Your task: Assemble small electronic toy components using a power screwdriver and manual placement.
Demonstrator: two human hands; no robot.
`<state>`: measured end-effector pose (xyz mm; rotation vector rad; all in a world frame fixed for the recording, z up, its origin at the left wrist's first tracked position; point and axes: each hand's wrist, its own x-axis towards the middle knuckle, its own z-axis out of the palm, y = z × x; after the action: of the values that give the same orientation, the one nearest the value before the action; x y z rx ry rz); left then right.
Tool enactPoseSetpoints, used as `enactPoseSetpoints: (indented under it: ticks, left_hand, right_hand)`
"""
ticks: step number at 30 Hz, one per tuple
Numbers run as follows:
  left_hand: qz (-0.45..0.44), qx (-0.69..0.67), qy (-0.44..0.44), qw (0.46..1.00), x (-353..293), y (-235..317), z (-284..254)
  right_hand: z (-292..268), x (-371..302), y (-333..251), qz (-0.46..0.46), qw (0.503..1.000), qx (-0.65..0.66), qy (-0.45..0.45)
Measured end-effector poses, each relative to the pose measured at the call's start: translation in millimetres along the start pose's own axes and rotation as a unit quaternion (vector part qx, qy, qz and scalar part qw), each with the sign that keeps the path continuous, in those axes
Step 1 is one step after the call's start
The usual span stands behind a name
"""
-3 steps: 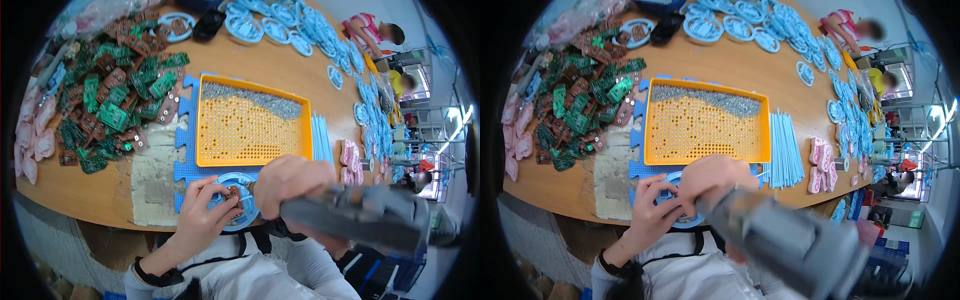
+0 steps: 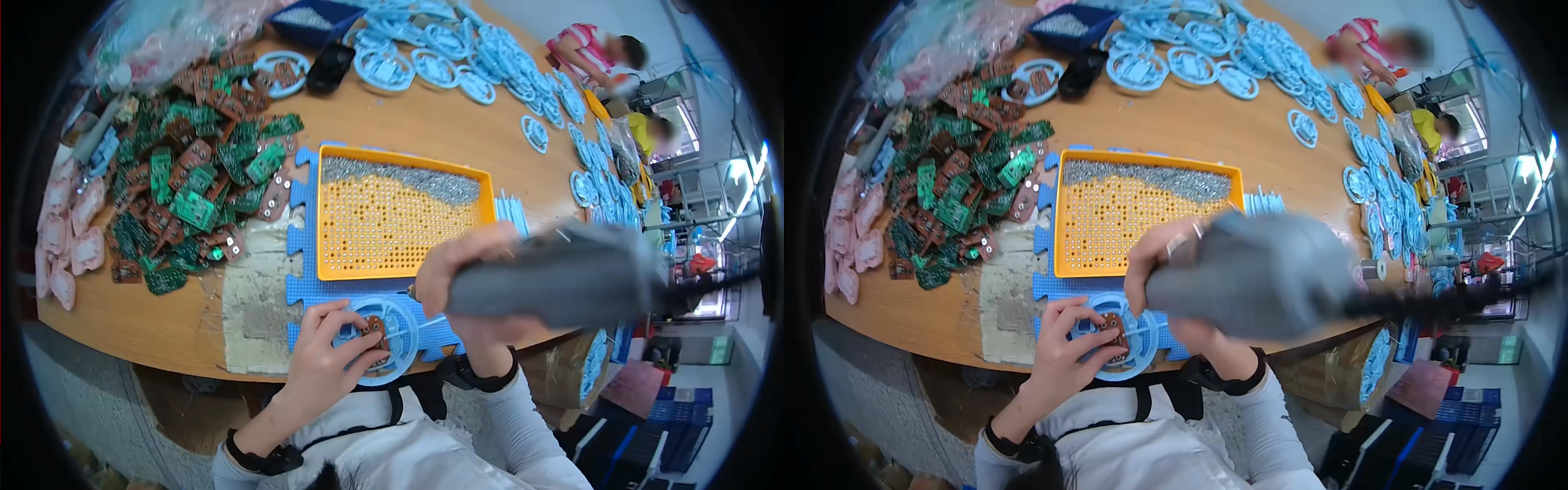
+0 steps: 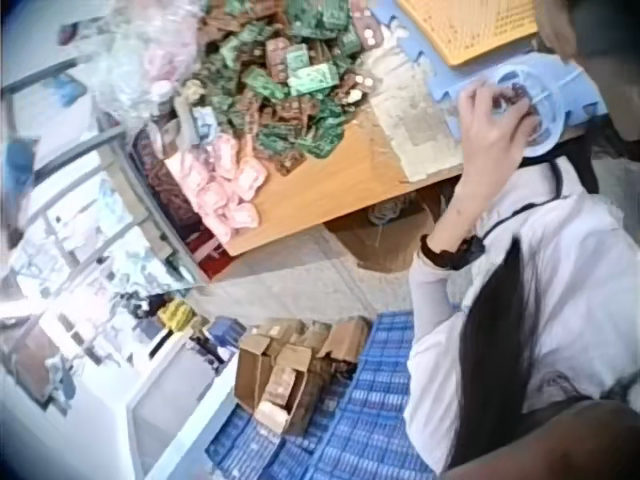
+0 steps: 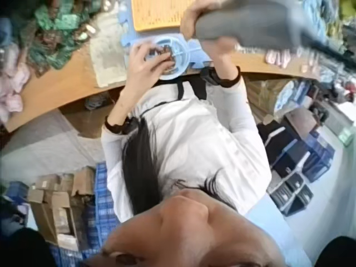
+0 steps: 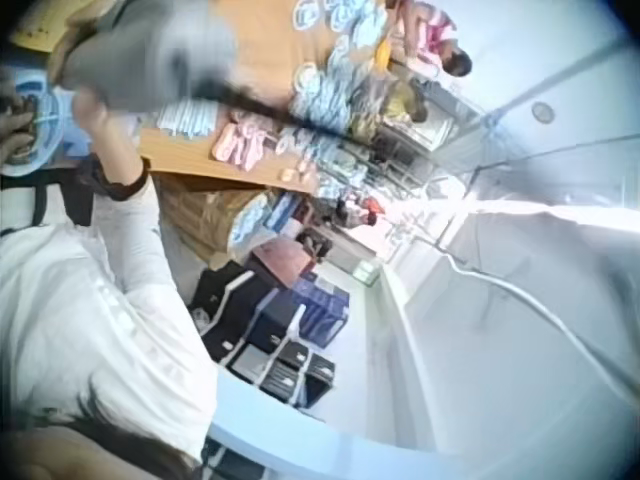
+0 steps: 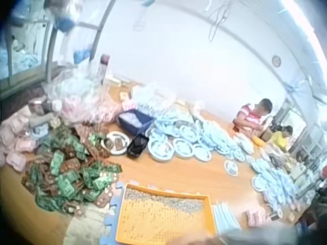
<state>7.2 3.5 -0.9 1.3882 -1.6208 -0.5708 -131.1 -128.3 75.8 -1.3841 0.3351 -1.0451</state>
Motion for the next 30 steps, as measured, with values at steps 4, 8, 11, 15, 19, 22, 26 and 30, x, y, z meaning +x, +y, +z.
enactPoseSetpoints:
  ticks: [4,8,11,15,19,22,26,30]
  left_hand:
    - [0.009,-0.008,-0.023,1.0,-2,9,0]
    - [0.028,0.031,-0.013,0.999,2,12,-2]
    - [0.031,0.034,-0.007,0.999,1,14,0]
    - [0.017,0.056,-0.009,0.998,-2,21,-6]
    - [0.026,0.052,-0.003,0.998,-2,19,2]
    - [0.032,0.063,-0.003,0.997,-1,19,6]
    - [0.018,0.057,0.022,0.998,-3,25,-1]
    - [0.019,0.04,0.018,0.999,-2,24,3]
  right_hand:
    - [-25,-5,-3,0.009,0.999,0.037,-0.039]
    - [-64,0,-34,0.021,0.901,-0.373,-0.219]
    - [-107,31,-60,0.201,0.919,-0.269,-0.207]
    - [-192,124,-7,0.068,0.838,-0.538,-0.059]
    - [-288,187,73,0.027,0.732,-0.68,0.021]
    - [-318,207,111,0.041,0.679,-0.726,0.101]
    - [-286,220,127,0.112,0.657,-0.736,0.116]
    - [-301,204,116,0.094,0.67,-0.73,0.098]
